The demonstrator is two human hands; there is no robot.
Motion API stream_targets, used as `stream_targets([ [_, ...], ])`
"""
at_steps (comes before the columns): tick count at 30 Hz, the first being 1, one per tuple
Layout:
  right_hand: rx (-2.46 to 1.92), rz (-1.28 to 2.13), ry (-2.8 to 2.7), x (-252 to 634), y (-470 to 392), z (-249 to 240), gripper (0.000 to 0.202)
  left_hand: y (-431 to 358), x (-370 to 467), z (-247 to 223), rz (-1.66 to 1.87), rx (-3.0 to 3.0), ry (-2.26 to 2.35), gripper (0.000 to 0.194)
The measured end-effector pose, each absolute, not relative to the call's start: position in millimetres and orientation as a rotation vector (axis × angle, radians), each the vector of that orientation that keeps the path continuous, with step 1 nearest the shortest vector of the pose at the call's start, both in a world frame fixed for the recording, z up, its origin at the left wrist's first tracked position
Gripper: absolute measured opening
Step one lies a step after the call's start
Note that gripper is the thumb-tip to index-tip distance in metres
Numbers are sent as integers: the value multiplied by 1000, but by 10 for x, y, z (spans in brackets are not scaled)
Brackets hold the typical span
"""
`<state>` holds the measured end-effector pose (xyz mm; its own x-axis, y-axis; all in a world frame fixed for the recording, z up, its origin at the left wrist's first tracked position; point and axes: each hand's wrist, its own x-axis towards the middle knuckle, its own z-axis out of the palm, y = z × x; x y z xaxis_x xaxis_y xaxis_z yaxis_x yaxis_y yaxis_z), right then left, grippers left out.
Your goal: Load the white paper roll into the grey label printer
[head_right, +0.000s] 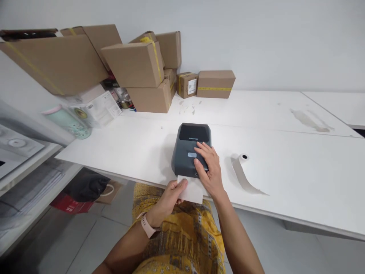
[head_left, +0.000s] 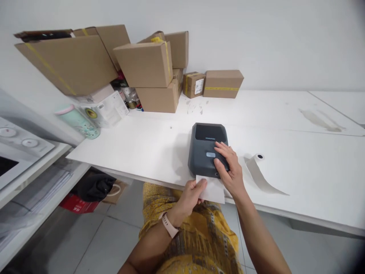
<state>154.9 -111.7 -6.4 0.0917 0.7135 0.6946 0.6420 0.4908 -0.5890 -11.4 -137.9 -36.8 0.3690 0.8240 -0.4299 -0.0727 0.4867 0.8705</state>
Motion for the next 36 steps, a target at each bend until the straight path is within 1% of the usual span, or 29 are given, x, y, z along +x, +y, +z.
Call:
stream_targets([
  [5,-1182,57,-1630,1568,-1126,-91,23,-1468,-77,-361,808,940,1068,68],
  [9,-1200,5,-1689,1597,-1117,-113,28,-1440,-89,-462,846,1090,1082,72],
  [15,-1263,-76,-1739,1565,-1187,-87,33,-1409,-146,-550,812,1234,1092,71],
  [21,-1451,-308,-1742,1422,-1321,-51,32,-1372,-170,-447,730,1315,1124,69],
  [24,-1481,-358,-1734,1379,-1321,5,28,-1359,-194,-376,683,1316,1115,68],
  [27,-1487,-305,-1730,1365,-1261,70,24,-1349,-250,-302,633,1312,1102,66],
  [31,-1471,-95,-1713,1377,-1259,73,24,-1330,-395,-174,578,1388,1056,65],
  [32,-1456,-34,-1684,1383,-1298,49,26,-1315,-440,-139,600,1421,1068,66],
  [34,-1445,88,-1552,1391,-1410,-30,39,-1259,-525,-71,733,1455,1155,67],
  [36,-1481,224,-1360,1393,-1529,-132,51,-1171,-578,-16,945,1444,1257,61],
])
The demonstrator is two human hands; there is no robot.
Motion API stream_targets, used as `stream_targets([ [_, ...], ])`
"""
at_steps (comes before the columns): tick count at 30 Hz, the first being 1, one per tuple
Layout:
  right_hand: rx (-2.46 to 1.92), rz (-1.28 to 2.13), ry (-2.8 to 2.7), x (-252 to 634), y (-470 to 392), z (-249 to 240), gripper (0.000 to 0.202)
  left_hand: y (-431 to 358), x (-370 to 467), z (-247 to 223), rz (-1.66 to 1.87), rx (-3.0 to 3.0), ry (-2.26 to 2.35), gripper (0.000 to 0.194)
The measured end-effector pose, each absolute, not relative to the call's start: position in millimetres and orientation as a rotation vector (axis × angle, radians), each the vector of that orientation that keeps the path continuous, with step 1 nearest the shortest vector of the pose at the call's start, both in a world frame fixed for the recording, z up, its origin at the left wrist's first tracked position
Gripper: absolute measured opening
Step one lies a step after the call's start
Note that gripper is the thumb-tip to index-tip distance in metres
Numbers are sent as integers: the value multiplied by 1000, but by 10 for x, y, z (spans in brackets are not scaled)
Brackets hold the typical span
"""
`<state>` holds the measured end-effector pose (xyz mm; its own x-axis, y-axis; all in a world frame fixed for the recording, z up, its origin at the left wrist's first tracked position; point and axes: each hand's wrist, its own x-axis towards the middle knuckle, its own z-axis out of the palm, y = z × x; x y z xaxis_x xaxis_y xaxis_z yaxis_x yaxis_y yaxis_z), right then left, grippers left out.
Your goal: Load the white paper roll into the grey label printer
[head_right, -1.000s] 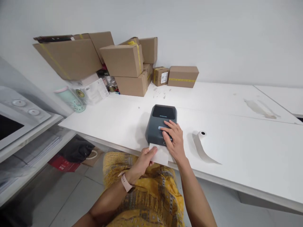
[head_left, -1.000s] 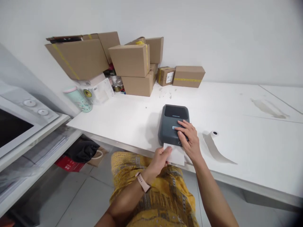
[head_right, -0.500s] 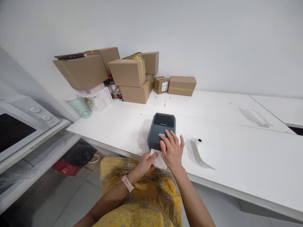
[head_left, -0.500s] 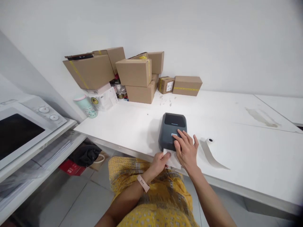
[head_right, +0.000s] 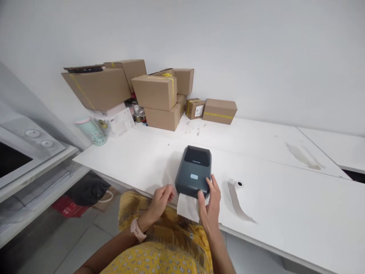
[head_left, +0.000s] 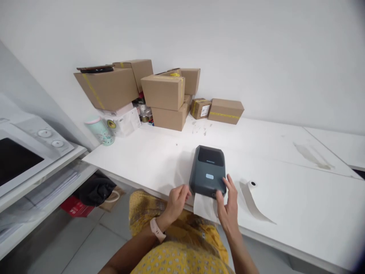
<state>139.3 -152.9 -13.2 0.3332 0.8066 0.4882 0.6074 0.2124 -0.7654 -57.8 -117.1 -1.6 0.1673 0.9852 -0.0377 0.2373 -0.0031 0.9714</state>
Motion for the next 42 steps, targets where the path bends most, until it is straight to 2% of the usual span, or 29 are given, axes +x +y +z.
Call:
stream_targets([
  [2,-1528,367,-1212,1391,-1608,-232,57,-1073,-579,16,1099,1425,1270,52],
  [3,-1544,428,-1166,1388,-1624,-275,58,-1032,-561,22,1118,1417,1233,53],
  [8,-1551,558,-1059,1346,-1549,-406,62,-981,-418,-35,960,1352,961,77],
  [15,-1521,636,-921,1219,-1500,-299,68,-975,-382,-151,971,1265,813,92],
  [22,-1562,666,-916,1204,-1554,-174,69,-947,-391,-242,1015,1309,828,86],
  [25,-1585,654,-988,1280,-1587,-143,67,-938,-415,-239,1016,1379,862,77],
  [29,-1570,485,-1175,1423,-1457,40,65,-807,-397,-78,1109,1422,816,68],
  [33,-1482,34,-1425,1587,-1002,394,65,-549,-303,133,1180,1369,847,64],
  [36,-1414,-210,-1415,1708,-556,697,58,-359,-224,121,1042,1466,1003,72],
  [38,-1399,-234,-1401,1783,-277,885,56,-264,-186,30,917,1532,1068,79],
  [42,-1496,-171,-1373,1923,216,1165,56,-168,-152,-163,842,1518,1092,78],
])
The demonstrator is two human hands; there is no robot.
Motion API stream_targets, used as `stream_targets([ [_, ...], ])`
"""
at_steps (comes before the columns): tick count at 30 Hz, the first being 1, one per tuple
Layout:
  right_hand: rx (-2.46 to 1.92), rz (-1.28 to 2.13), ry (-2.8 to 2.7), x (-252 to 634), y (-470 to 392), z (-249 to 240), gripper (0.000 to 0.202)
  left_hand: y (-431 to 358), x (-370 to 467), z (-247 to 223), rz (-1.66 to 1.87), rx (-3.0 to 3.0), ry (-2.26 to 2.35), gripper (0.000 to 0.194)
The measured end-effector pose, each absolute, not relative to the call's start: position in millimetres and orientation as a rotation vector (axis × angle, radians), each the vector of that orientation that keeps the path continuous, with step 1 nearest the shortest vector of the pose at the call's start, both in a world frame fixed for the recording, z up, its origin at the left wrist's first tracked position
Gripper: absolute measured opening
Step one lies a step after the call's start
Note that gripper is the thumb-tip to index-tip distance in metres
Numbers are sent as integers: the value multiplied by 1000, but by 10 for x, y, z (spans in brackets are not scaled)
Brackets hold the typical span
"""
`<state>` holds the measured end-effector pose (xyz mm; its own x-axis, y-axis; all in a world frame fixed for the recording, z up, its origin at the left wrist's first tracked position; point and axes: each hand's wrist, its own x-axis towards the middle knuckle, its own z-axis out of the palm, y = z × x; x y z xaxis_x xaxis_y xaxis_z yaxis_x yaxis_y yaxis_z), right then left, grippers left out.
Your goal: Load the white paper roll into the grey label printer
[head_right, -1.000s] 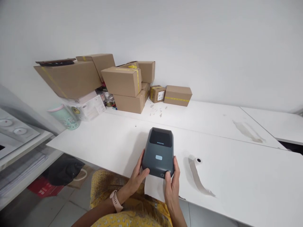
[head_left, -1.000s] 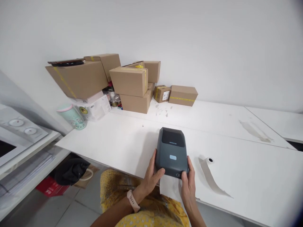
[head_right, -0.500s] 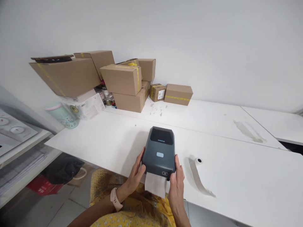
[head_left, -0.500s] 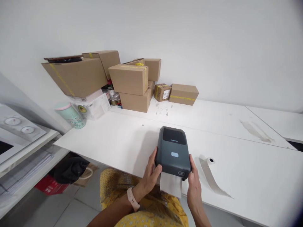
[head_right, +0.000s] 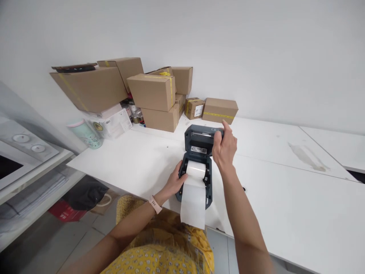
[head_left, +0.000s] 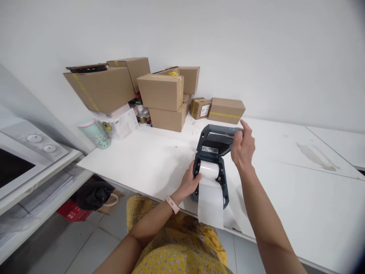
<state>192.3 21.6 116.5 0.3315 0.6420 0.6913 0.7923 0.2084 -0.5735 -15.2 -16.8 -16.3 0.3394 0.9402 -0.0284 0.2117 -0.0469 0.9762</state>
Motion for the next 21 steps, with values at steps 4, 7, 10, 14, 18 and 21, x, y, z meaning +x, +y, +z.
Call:
stream_targets([
  [4,-1619,-99,-1330,2053,682,1301,62,-154,-147,-224,859,1488,1123,78],
  [7,-1634,9,-1293,2126,896,1348,65,-160,-140,-211,918,1482,1116,76],
  [10,-1543,-35,-1339,2142,790,1323,62,-180,-134,-192,941,1481,1114,74],
  [14,-1360,-338,-1391,2053,234,1048,48,-206,-136,-183,998,1464,1109,63],
  [18,-1547,139,-2145,1969,-114,632,41,-171,-150,-113,1034,1467,1164,43],
  [21,-1636,321,-2390,1918,-42,446,59,-107,-168,18,861,1617,1332,48],
])
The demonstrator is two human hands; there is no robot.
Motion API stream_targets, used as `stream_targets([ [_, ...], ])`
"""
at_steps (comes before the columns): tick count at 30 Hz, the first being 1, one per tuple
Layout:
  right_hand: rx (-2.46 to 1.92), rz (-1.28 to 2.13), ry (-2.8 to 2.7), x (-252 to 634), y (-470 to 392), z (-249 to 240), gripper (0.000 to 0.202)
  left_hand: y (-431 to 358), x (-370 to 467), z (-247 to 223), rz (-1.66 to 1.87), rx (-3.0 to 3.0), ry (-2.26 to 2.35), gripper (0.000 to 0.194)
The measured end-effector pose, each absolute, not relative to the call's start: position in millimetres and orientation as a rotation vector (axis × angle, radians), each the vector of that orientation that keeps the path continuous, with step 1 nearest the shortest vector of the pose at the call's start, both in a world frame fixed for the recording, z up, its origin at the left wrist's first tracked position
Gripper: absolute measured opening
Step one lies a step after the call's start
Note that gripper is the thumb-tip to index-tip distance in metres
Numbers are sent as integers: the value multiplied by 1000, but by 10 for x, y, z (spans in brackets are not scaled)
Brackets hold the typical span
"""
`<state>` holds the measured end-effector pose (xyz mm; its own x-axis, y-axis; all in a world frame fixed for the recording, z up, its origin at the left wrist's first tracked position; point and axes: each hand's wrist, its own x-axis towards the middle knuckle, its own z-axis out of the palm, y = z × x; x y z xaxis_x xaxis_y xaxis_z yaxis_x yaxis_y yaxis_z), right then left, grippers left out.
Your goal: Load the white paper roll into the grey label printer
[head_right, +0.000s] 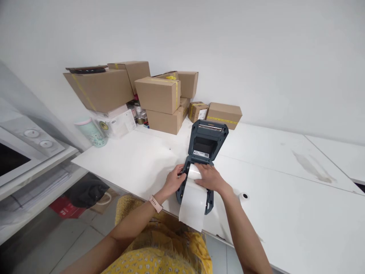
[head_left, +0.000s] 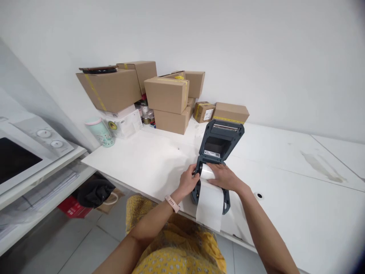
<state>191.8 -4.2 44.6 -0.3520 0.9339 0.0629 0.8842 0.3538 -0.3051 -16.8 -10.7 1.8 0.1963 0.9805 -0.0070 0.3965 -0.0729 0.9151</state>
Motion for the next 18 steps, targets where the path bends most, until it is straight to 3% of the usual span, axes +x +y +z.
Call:
stream_targets([
  [4,-1773,442,-2485,1793,169,397,78,-34,-159,190,599,1756,1523,49],
  [9,-1755,594,-2482,1803,205,564,95,-43,-131,259,539,1818,1545,41],
  [15,-1301,827,-2167,2317,-231,998,80,-74,-141,260,523,1857,1553,43],
  [18,-1366,771,-1865,2561,-555,1112,70,-76,-136,280,504,1862,1567,41],
])
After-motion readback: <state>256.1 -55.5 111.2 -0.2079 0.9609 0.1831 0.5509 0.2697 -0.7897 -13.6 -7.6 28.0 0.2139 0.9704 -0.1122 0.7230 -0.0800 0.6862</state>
